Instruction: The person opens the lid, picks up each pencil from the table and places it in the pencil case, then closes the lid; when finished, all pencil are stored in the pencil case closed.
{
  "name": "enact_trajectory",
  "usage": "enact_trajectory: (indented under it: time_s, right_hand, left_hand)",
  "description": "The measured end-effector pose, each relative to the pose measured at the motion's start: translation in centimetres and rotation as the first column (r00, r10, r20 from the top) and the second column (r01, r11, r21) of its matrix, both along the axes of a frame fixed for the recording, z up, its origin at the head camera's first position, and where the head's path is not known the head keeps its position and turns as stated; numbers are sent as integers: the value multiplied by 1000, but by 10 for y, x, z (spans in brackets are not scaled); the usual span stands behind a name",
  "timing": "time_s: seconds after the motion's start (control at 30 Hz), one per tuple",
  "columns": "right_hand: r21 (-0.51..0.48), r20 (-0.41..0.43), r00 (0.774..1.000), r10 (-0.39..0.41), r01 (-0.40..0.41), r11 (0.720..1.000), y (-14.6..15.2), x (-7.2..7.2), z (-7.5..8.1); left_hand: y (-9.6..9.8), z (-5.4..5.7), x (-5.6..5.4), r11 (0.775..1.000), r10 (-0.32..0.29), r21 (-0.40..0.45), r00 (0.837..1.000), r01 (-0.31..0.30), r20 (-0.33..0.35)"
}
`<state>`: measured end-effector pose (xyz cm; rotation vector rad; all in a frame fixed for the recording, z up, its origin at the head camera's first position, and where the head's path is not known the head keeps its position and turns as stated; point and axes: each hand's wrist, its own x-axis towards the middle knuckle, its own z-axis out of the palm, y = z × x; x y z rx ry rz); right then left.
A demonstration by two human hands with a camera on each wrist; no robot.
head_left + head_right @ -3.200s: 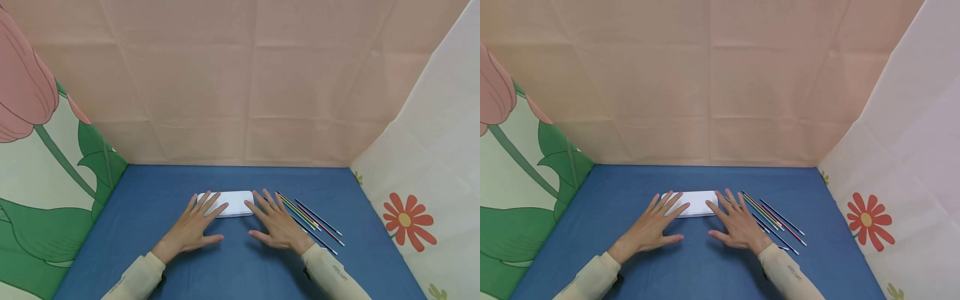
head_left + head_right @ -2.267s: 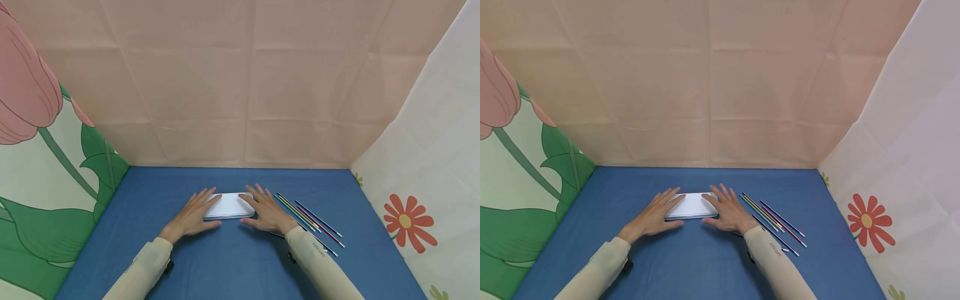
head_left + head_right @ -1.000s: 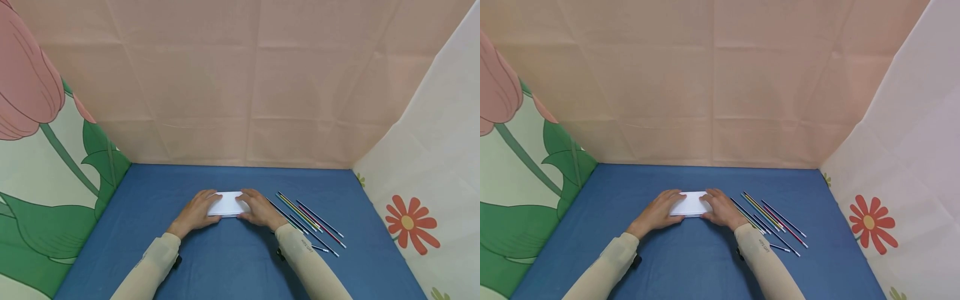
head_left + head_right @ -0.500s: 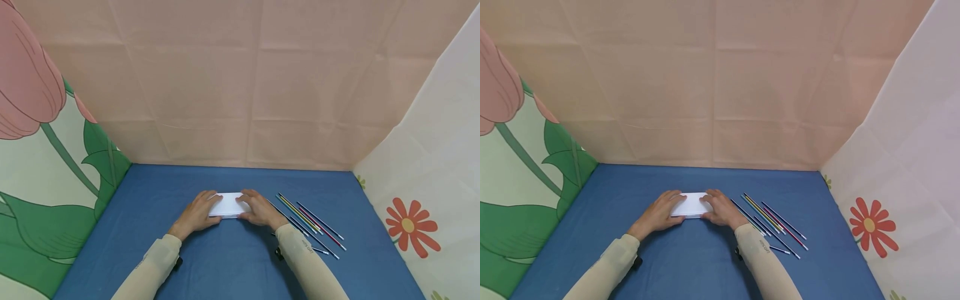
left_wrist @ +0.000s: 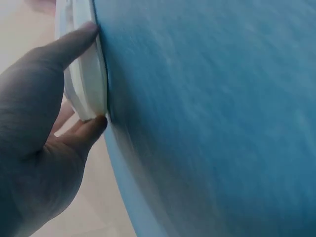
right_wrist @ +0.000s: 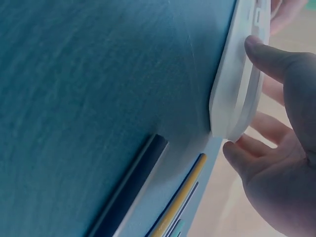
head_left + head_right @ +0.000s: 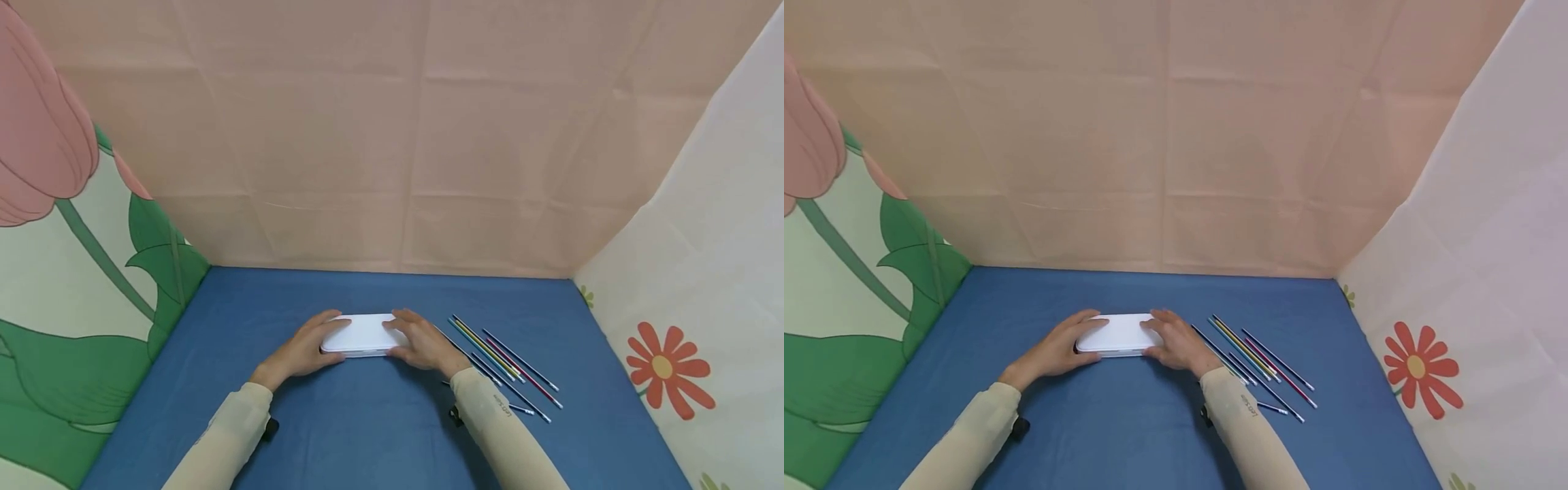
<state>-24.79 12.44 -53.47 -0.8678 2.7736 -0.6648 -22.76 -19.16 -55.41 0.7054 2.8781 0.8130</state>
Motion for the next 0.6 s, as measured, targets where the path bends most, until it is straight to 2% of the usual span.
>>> enact_trajectory:
  time_s: [0.2, 0.37, 0.6]
  right_hand:
    - [-30, 24, 1000, 16, -16, 999, 6, 0, 0]
    - [-56, -43, 999, 10, -12, 998, 12, 0, 2]
    - [-89, -115, 993, 1, -11, 996, 19, -1, 13]
  left_hand:
    - [-4, 0, 3, 1000, -16, 16, 1000, 16, -22]
    - [-1, 1, 2, 999, -20, 40, 999, 21, -33]
    - [-1, 0, 1, 996, 1, 94, 999, 4, -52]
